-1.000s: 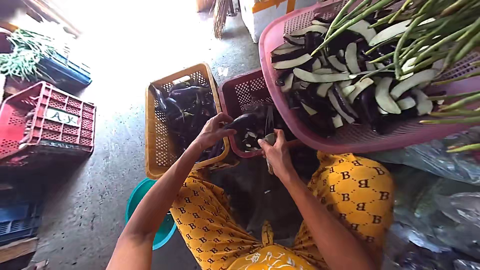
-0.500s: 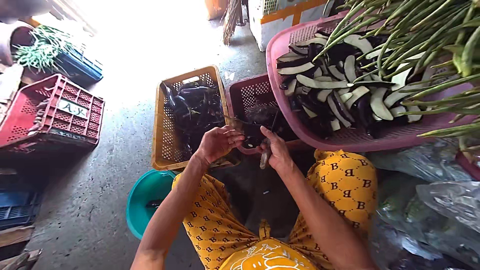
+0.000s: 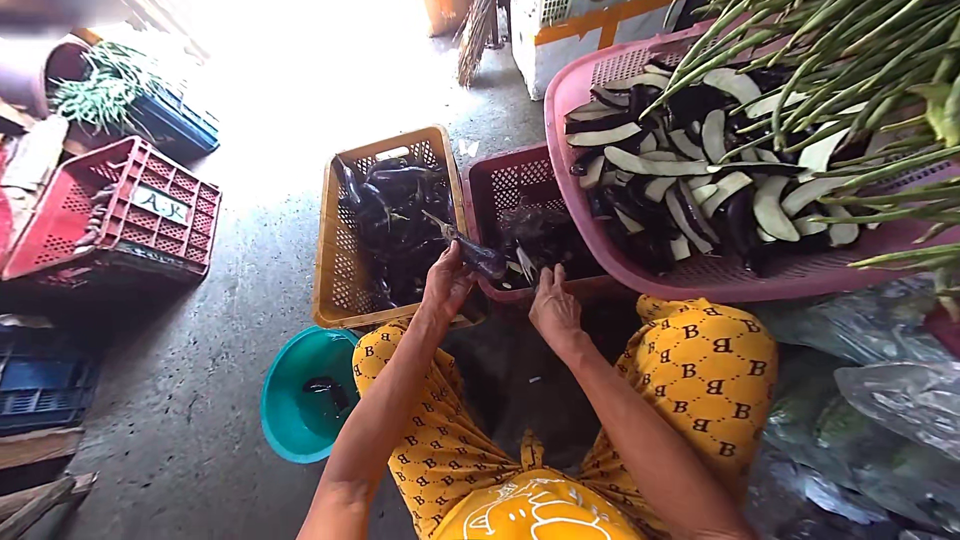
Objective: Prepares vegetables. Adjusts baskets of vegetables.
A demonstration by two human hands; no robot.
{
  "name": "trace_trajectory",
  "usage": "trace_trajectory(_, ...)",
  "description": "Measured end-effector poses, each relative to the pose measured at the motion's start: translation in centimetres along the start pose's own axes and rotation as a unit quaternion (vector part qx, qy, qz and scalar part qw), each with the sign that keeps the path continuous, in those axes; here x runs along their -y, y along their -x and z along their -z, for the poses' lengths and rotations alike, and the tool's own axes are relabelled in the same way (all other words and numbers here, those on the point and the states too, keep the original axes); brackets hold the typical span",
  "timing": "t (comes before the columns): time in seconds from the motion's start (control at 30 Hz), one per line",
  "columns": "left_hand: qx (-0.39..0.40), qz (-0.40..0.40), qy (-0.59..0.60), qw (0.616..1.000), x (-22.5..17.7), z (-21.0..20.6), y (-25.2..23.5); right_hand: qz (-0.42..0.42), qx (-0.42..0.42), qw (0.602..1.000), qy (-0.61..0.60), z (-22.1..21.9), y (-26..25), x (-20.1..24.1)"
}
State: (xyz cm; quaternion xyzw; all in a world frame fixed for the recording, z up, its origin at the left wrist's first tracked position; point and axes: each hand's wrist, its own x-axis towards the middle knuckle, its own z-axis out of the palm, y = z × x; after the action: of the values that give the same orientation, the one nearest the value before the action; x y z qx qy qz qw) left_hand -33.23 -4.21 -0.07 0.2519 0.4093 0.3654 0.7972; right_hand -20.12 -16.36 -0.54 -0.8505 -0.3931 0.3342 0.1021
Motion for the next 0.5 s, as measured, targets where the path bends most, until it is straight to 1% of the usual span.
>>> trace_trajectory(0.03, -0.024, 0.006, -0.022, 0.999, 0.3, 0.0, -0.1, -0.009, 0.032, 0.997, 0.069, 0.0, 0.1, 0.1)
trace_trajectory(0.07, -0.047, 0.013, -0.043, 0.998, 0.5, 0.0, -0.3, -0.013, 0.050, 0.992, 0.112, 0.2, 0.4, 0.2)
trace_trajectory(0.1, -0.059, 0.018, -0.065, 0.996, 0.8, 0.0, -0.8, -0.015, 0.059, 0.989, 0.133, 0.8, 0.8, 0.4)
trace_trajectory(0.13, -0.053, 0.018, -0.096, 0.994, 0.9, -0.1, -1.3, -0.019, 0.065, 0.988, 0.140, 1.7, 1.3, 0.5)
trace_trajectory(0.2, 0.018, 0.020, -0.175, 0.984, -0.2, -0.3, -2.3, -0.026, 0.083, 0.983, 0.162, 3.0, 2.4, 0.3)
trace_trajectory(0.27, 0.101, 0.020, -0.251, 0.962, -3.6, -1.0, -2.8, -0.019, 0.079, 0.980, 0.179, 3.1, 3.0, -0.2)
trace_trajectory(0.33, 0.150, -0.001, -0.296, 0.944, -7.3, -1.5, -3.6, -0.004, 0.045, 0.983, 0.176, 2.7, 2.7, -0.6)
trace_trajectory(0.37, 0.151, -0.016, -0.314, 0.937, -8.9, -1.5, -4.1, 0.000, 0.027, 0.985, 0.170, 2.4, 2.4, -0.7)
trace_trajectory(0.43, 0.115, -0.046, -0.369, 0.921, -10.7, 0.0, -5.6, -0.013, 0.032, 0.985, 0.171, 2.0, 1.7, -0.5)
trace_trajectory(0.47, 0.099, -0.060, -0.417, 0.902, -11.0, 1.6, -6.9, -0.021, 0.045, 0.982, 0.182, 1.7, 1.2, -0.3)
trace_trajectory(0.5, 0.088, -0.068, -0.482, 0.869, -11.1, 3.8, -8.6, -0.025, 0.061, 0.979, 0.192, 1.6, 0.9, -0.1)
